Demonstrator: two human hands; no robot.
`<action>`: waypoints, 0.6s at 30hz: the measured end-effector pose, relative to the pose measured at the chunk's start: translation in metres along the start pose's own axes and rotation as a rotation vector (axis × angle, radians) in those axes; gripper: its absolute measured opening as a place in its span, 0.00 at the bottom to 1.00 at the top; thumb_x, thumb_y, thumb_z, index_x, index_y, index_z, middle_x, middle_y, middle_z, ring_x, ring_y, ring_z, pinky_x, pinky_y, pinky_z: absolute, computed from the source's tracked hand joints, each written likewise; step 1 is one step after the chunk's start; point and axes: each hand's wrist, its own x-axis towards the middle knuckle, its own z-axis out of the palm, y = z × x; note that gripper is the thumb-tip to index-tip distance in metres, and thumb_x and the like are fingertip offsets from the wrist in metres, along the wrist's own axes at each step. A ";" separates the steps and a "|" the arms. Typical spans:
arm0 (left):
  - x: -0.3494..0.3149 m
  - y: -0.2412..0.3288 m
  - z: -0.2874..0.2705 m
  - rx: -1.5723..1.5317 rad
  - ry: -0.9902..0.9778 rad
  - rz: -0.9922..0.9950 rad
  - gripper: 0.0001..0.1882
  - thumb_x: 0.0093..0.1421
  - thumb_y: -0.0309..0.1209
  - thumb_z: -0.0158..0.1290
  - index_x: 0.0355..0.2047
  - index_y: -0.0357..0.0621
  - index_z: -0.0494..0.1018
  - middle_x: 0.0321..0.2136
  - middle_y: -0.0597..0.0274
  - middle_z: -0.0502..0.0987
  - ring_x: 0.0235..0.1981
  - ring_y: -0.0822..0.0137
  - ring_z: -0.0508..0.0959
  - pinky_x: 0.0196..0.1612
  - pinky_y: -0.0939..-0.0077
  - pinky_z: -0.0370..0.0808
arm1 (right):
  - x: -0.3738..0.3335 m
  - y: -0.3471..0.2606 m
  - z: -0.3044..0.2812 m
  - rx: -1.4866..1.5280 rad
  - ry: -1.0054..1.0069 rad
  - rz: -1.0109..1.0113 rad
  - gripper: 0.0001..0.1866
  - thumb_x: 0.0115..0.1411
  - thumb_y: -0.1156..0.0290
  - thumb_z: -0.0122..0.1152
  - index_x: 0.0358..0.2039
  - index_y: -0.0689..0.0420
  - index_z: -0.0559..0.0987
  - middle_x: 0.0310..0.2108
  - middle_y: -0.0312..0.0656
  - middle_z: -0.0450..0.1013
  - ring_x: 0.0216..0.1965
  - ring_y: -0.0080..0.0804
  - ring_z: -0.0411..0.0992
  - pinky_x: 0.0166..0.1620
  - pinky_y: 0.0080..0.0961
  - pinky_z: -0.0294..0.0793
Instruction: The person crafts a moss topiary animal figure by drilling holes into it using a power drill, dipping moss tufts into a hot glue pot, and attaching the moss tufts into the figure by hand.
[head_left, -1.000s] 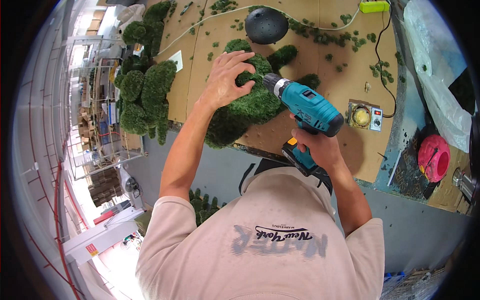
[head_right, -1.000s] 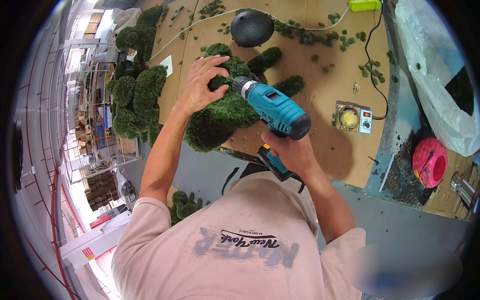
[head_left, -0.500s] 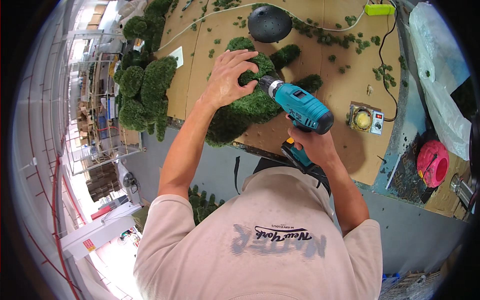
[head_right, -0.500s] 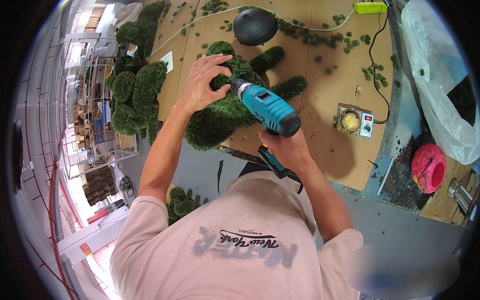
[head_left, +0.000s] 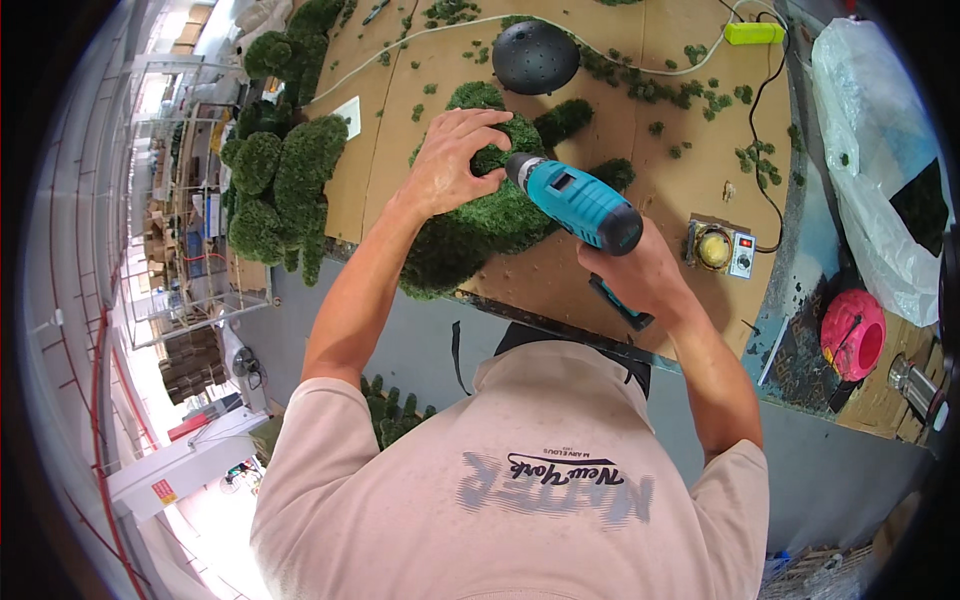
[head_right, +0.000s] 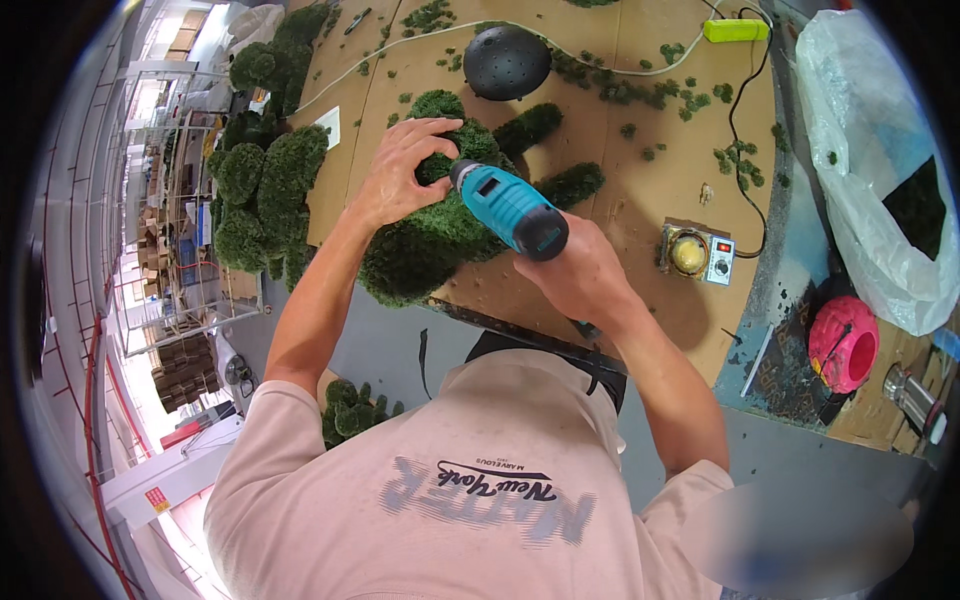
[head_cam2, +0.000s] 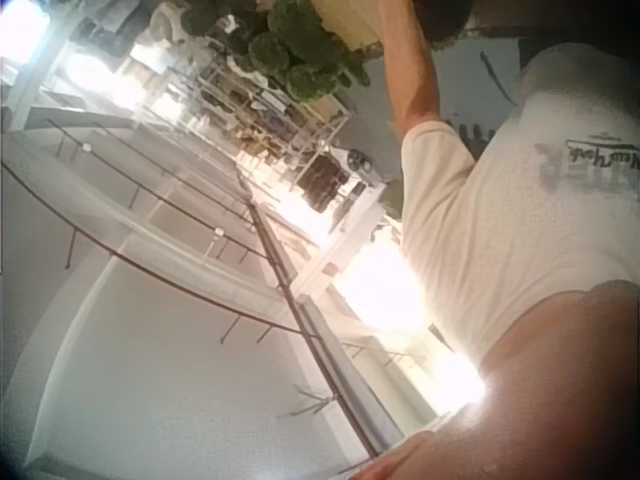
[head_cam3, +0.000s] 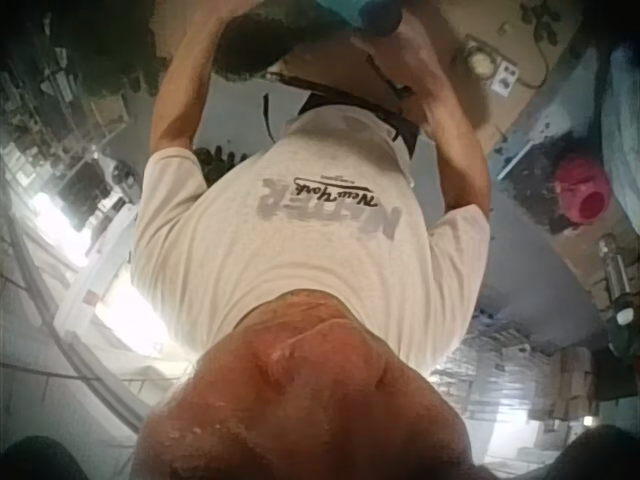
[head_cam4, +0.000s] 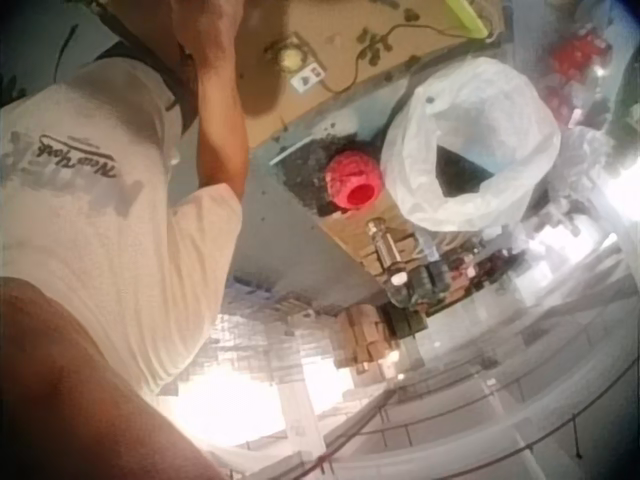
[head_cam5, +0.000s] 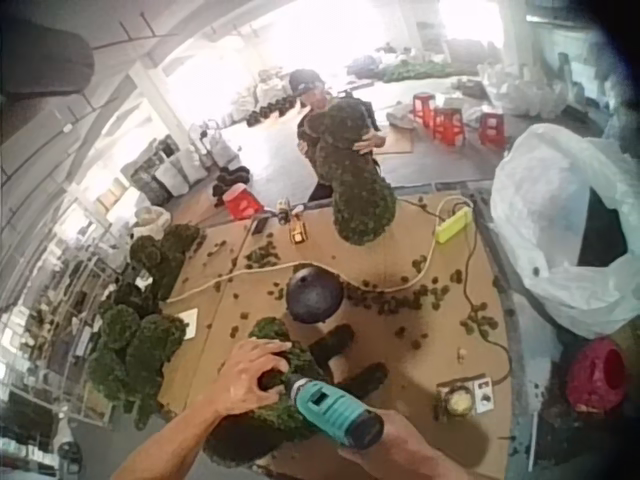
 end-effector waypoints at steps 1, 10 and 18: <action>0.001 -0.001 0.000 -0.001 0.001 0.006 0.21 0.46 0.28 0.65 0.43 0.52 0.76 0.63 0.66 0.75 0.66 0.53 0.70 0.69 0.51 0.62 | 0.003 -0.005 -0.004 -0.069 -0.018 -0.035 0.13 0.56 0.70 0.66 0.42 0.61 0.78 0.36 0.54 0.80 0.40 0.60 0.77 0.44 0.46 0.76; 0.003 -0.002 -0.001 -0.026 0.001 -0.005 0.22 0.46 0.27 0.65 0.44 0.50 0.76 0.63 0.64 0.75 0.65 0.53 0.70 0.69 0.52 0.63 | 0.011 -0.020 -0.001 -0.232 -0.023 -0.051 0.13 0.56 0.67 0.62 0.40 0.58 0.79 0.36 0.54 0.80 0.42 0.61 0.77 0.45 0.50 0.76; 0.003 0.002 -0.002 -0.016 -0.021 -0.020 0.25 0.45 0.30 0.67 0.46 0.50 0.74 0.63 0.65 0.74 0.65 0.52 0.69 0.69 0.52 0.62 | 0.009 -0.016 0.002 -0.191 -0.027 0.006 0.13 0.56 0.67 0.61 0.39 0.59 0.79 0.36 0.55 0.81 0.42 0.61 0.77 0.44 0.51 0.76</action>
